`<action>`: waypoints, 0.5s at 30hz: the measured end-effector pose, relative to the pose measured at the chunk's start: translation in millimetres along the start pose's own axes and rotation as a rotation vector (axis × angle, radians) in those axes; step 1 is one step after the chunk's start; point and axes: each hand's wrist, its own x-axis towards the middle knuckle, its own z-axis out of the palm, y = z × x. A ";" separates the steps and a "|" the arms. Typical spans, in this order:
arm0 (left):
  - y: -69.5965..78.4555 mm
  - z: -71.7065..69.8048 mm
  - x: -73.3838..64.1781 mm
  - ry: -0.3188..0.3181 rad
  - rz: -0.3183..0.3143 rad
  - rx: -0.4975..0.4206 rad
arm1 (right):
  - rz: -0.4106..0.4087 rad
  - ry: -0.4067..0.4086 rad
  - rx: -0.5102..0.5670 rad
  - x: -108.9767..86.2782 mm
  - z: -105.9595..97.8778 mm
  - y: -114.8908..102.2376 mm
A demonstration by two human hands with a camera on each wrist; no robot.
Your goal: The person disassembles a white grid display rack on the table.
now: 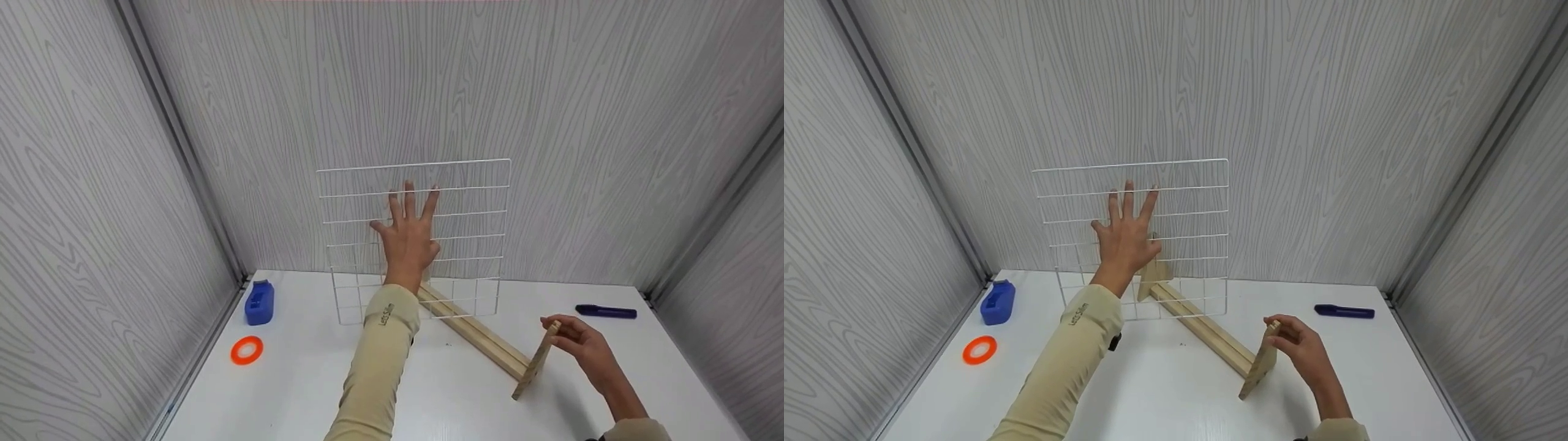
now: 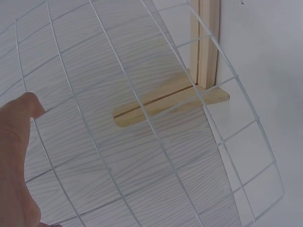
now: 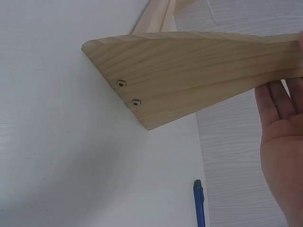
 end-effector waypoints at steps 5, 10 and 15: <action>0.7 1.2 0.6 -0.016 0.002 -0.008 | 0.001 0.014 -0.027 -3.4 -0.2 -0.4; 1.0 1.8 1.2 -0.014 -0.001 -0.012 | -0.004 0.043 0.003 -7.1 2.2 0.3; 1.6 2.6 1.5 0.000 -0.007 -0.020 | -0.017 0.083 0.023 -10.2 3.8 0.9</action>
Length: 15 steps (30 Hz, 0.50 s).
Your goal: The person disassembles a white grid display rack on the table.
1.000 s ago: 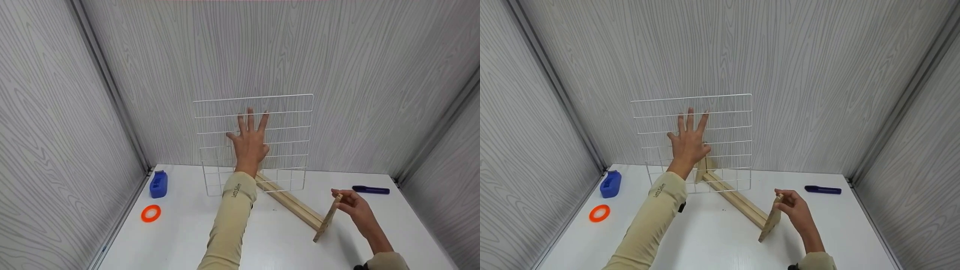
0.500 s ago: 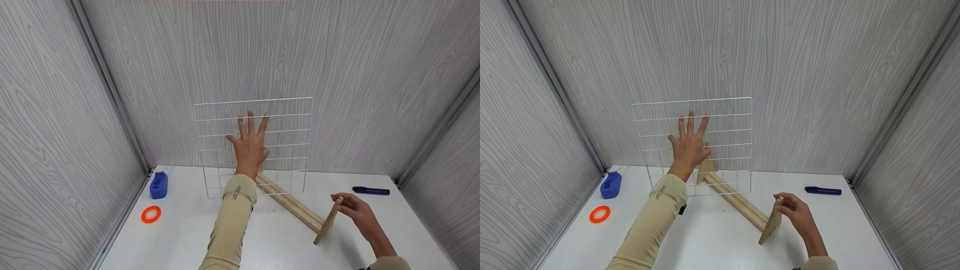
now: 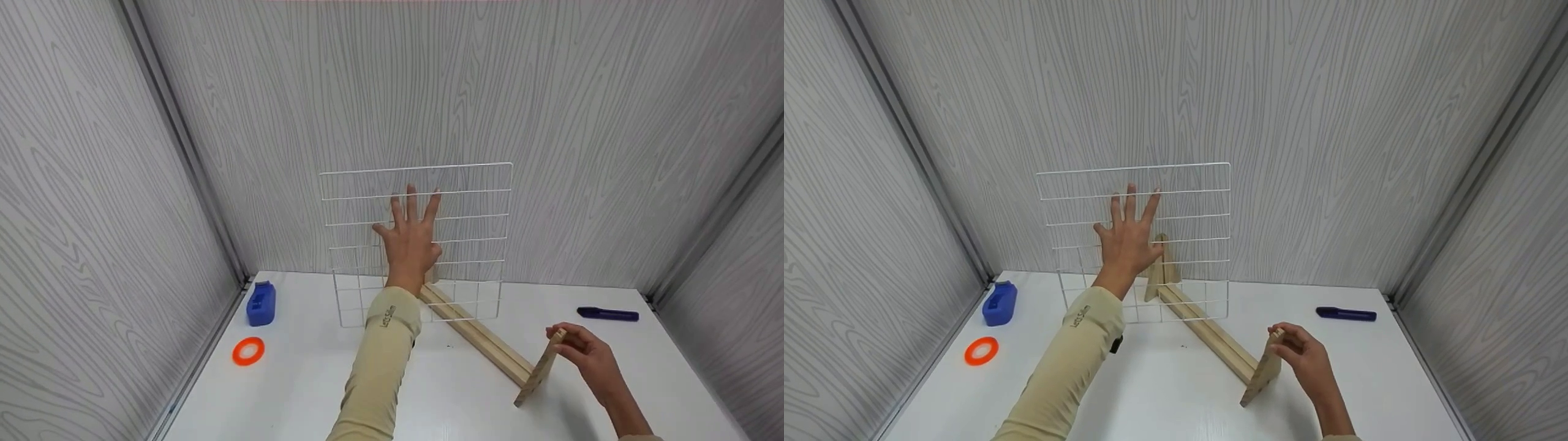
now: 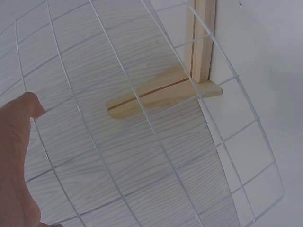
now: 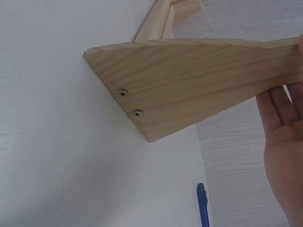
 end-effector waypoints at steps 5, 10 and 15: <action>0.9 2.1 -0.6 0.005 -0.004 0.011 | -0.022 0.028 -0.051 -3.5 0.4 -0.8; 1.2 3.0 -0.3 -0.006 -0.003 0.024 | -0.024 0.057 -0.087 -6.4 0.7 -2.0; 1.8 2.8 1.1 -0.014 -0.007 0.029 | -0.023 0.119 -0.160 -8.9 2.4 -2.4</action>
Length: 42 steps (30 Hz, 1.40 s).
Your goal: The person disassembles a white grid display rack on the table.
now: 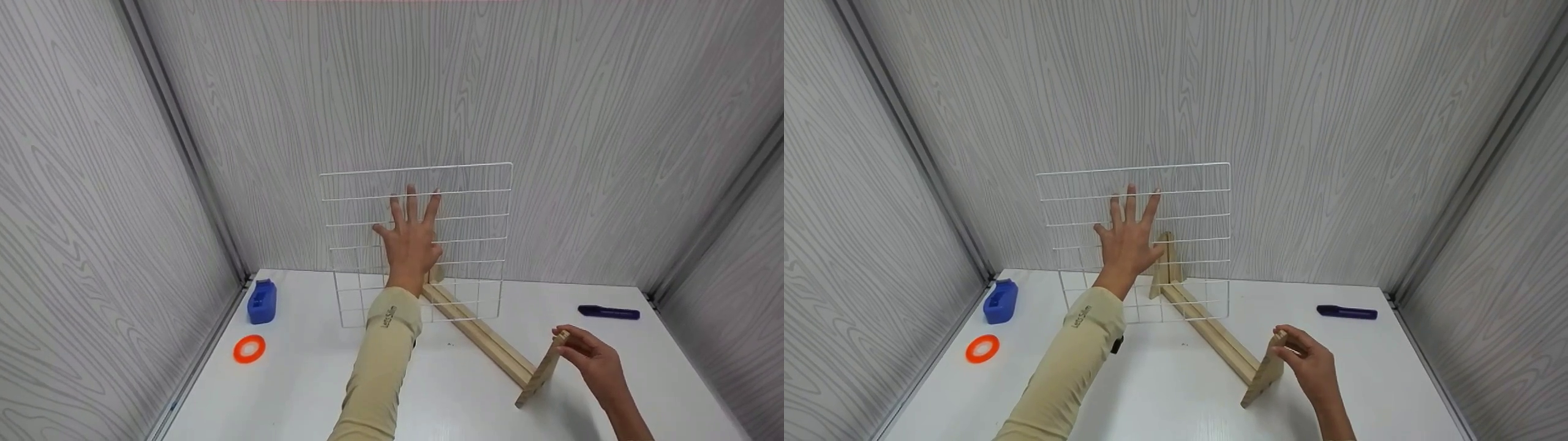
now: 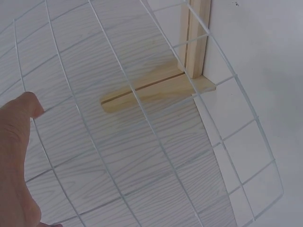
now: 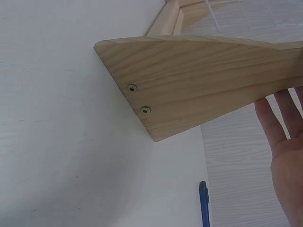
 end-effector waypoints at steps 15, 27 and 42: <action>1.2 2.3 -5.9 0.022 0.010 0.024 | 0.056 0.154 -0.124 -18.1 4.8 -2.1; 2.5 3.0 -5.3 -0.034 0.011 0.014 | 0.050 0.129 -0.056 -27.6 6.4 -3.6; -1.5 6.4 -9.2 -0.050 0.017 0.015 | -0.012 0.080 0.016 -32.2 6.8 -1.1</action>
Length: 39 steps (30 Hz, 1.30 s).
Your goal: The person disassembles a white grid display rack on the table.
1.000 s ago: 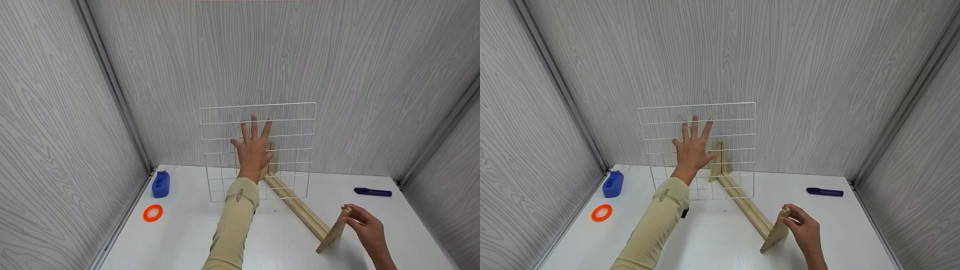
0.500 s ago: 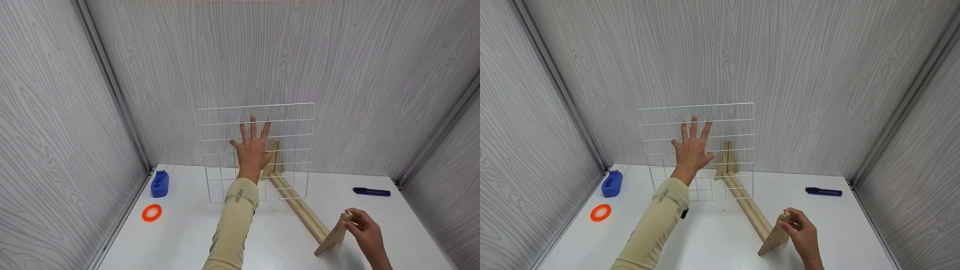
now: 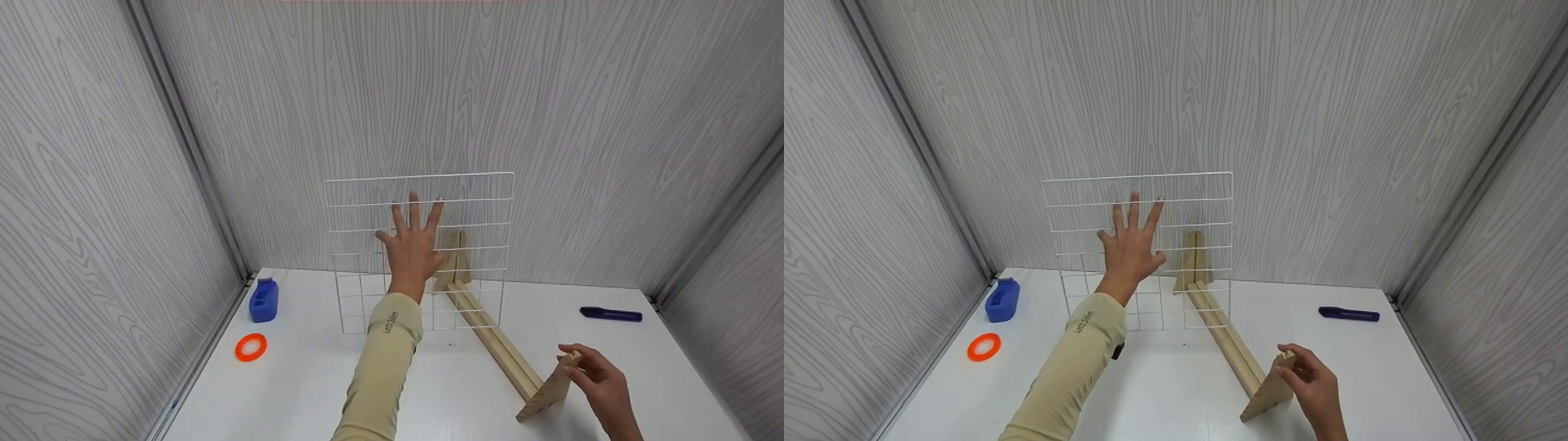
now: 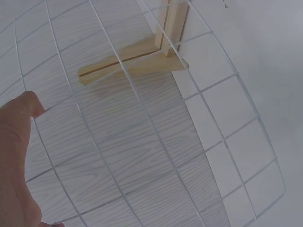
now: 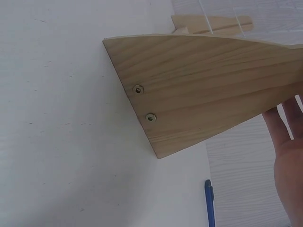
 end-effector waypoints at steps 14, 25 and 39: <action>-3.7 5.5 -2.4 -0.037 -0.004 0.000 | 0.022 0.122 -0.060 -13.4 8.7 0.1; -8.3 8.3 0.2 -0.021 0.006 0.013 | 0.009 0.060 0.085 -12.1 2.8 0.8; -12.0 16.0 -8.8 -0.049 0.009 -0.010 | -0.046 0.187 0.131 -22.2 6.6 0.9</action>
